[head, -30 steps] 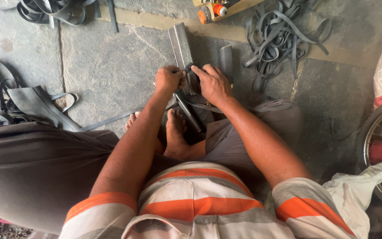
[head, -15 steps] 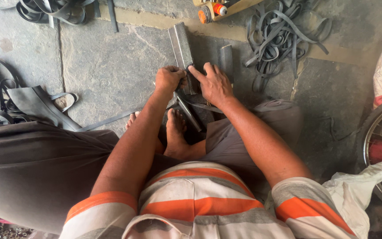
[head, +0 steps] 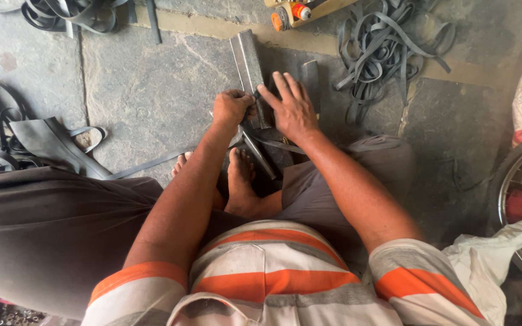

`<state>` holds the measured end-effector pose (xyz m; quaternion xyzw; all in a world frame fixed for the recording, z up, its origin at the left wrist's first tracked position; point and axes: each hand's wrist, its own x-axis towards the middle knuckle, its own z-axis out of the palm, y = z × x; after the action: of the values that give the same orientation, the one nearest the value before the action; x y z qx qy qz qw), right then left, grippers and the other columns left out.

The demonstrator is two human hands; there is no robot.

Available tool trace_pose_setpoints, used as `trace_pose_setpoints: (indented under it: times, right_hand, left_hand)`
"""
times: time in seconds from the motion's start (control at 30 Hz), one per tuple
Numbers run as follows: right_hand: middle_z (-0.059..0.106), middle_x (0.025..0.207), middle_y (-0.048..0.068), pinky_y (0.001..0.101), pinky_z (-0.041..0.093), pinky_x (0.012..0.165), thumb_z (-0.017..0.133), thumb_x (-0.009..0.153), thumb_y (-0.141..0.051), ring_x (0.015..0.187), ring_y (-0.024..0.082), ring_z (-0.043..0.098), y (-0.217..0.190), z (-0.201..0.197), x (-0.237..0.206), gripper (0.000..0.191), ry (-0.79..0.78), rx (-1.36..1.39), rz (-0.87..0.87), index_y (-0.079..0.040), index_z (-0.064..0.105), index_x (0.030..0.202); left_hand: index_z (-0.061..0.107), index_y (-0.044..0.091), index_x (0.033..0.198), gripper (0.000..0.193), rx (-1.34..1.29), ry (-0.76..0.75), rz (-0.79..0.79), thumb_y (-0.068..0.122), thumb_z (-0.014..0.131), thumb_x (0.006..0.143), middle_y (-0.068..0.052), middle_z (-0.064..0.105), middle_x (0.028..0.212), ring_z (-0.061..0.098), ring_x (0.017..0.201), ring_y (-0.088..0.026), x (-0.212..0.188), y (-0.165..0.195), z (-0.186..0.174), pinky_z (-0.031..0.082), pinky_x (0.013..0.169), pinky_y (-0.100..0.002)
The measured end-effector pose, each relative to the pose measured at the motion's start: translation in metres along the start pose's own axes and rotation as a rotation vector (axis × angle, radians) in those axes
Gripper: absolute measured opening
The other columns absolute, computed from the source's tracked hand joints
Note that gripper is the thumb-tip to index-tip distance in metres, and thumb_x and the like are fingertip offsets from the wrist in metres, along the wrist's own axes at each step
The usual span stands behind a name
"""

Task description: The person sits on the floor and repairs bicycle inner tubes by cutting rubber patches, applying glue, and pressing them onto the tubes. They use a hammer to flatten the patches and a small tube of adhesive to bond the patches to the tubes.

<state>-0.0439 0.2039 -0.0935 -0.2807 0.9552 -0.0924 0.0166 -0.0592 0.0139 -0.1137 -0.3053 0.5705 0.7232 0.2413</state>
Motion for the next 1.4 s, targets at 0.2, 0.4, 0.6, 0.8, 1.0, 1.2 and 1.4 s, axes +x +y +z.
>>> trace_pose_setpoints:
  times: [0.2,0.4,0.6,0.8,1.0,1.2,1.4]
  right_hand:
    - [0.046,0.155,0.021,0.0512,0.037,0.115,0.057,0.087,0.003,0.140,0.040,0.045,0.0000,0.0003,-0.0005,0.070,-0.054,-0.043,-0.034,-0.028,0.059,0.150]
    - [0.046,0.157,0.019,0.0522,0.040,0.117,0.058,0.093,-0.002,0.143,0.040,0.044,-0.0027,0.0009,-0.0009,0.061,-0.056,0.024,-0.034,-0.026,0.055,0.149]
    - [0.045,0.158,0.021,0.0520,0.040,0.116,0.059,0.094,-0.002,0.143,0.041,0.045,-0.0020,-0.0016,-0.0023,0.063,-0.023,0.024,0.006,-0.023,0.053,0.153]
    - [0.044,0.158,0.017,0.0484,0.041,0.117,0.059,0.096,-0.002,0.143,0.038,0.046,-0.0005,-0.0040,0.0000,0.061,-0.019,0.045,0.022,-0.029,0.056,0.150]
    - [0.041,0.160,0.017,0.0500,0.039,0.117,0.059,0.088,0.000,0.143,0.039,0.045,-0.0024,-0.0038,-0.0005,0.071,-0.095,0.047,-0.002,-0.030,0.052,0.152]
    - [0.038,0.162,0.020,0.0486,0.038,0.118,0.056,0.091,0.005,0.144,0.040,0.042,-0.0042,-0.0023,-0.0007,0.075,-0.054,0.021,0.030,-0.032,0.049,0.156]
    - [0.041,0.160,0.018,0.0483,0.041,0.117,0.057,0.096,0.002,0.143,0.039,0.045,-0.0031,-0.0019,-0.0004,0.071,-0.026,0.034,0.068,-0.034,0.047,0.156]
  left_hand:
    - [0.069,-0.005,0.089,0.010,-0.014,-0.010,-0.034,0.005,0.073,0.089,-0.012,0.072,0.072,0.068,0.057,-0.018,-0.0007,0.0011,0.0006,0.057,0.052,-0.030]
    - [0.070,-0.005,0.090,0.012,0.023,-0.011,-0.015,0.006,0.073,0.091,-0.011,0.071,0.072,0.068,0.058,-0.017,-0.0038,0.0017,0.0001,0.058,0.054,-0.029]
    - [0.071,-0.005,0.090,0.009,0.032,-0.001,-0.007,0.004,0.073,0.089,-0.010,0.071,0.072,0.068,0.059,-0.017,-0.0031,0.0012,0.0002,0.058,0.054,-0.028]
    - [0.070,-0.004,0.090,0.010,0.012,-0.005,-0.024,0.006,0.072,0.090,-0.010,0.071,0.073,0.069,0.059,-0.017,-0.0038,-0.0001,-0.0002,0.059,0.054,-0.029]
    - [0.070,-0.005,0.091,0.012,0.043,0.000,-0.018,0.007,0.072,0.092,-0.011,0.072,0.074,0.068,0.060,-0.016,-0.0059,0.0017,0.0012,0.057,0.054,-0.028]
    - [0.071,-0.002,0.092,0.010,0.097,0.015,-0.084,0.008,0.072,0.090,-0.009,0.073,0.074,0.069,0.060,-0.015,-0.0076,0.0032,0.0017,0.059,0.055,-0.027]
    - [0.069,-0.004,0.090,0.009,0.006,-0.015,-0.015,0.004,0.072,0.091,-0.011,0.071,0.074,0.068,0.060,-0.017,-0.0067,0.0025,0.0012,0.057,0.054,-0.029]
